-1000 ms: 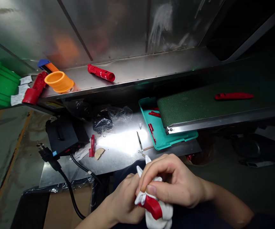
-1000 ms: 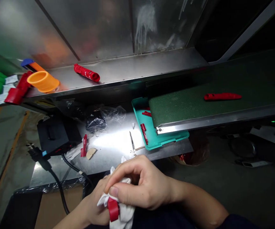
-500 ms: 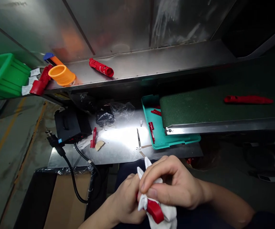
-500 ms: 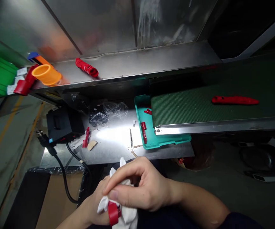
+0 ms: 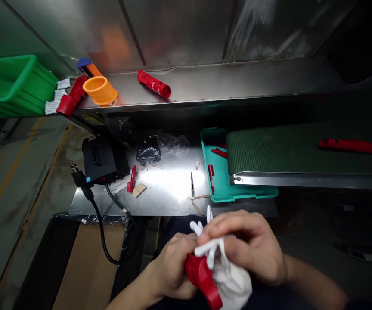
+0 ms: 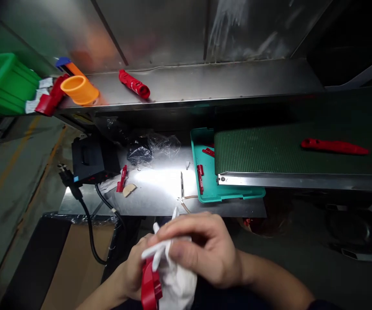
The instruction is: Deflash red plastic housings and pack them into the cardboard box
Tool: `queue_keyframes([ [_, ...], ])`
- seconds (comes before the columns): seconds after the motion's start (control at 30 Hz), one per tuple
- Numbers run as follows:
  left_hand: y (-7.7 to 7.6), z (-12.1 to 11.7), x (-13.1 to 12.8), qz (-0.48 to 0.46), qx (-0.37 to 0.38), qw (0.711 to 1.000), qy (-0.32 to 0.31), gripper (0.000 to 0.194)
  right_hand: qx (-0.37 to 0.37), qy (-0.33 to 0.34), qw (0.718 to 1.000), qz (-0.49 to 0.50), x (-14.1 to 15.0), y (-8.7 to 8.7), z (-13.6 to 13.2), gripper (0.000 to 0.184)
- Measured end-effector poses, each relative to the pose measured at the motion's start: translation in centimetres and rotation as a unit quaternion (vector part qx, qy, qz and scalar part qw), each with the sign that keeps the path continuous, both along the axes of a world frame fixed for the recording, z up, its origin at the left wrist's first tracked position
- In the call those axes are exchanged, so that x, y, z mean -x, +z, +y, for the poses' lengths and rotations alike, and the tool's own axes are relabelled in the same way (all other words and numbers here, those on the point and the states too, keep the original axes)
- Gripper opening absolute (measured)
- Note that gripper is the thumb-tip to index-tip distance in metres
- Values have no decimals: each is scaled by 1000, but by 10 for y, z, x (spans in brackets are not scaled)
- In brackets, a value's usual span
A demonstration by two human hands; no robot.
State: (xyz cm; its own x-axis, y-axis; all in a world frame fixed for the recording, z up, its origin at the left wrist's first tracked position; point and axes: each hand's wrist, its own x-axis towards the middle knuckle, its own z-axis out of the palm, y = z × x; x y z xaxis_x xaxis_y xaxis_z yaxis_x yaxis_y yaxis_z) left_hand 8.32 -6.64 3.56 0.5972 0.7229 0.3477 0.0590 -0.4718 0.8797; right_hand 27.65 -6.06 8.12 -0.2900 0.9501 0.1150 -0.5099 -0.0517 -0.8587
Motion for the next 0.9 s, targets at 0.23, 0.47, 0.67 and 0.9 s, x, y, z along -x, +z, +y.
queue_keyframes([
  [0.23, -16, 18, 46, -56, -47, 997, 3, 24, -269, -31, 945, -185, 53, 2, 3, 59],
  [0.47, -22, 35, 91, -52, 126, 991, -8, 30, -175, -110, 935, -287, 99, -6, 17, 48],
  [0.67, -20, 46, 100, -16, 349, 937, -4, 39, 23, -179, 962, -204, 123, -18, 32, 25],
  [0.9, -10, 51, 84, -21, 427, 903, 43, 34, 9, -157, 966, -205, 109, -13, 37, 30],
])
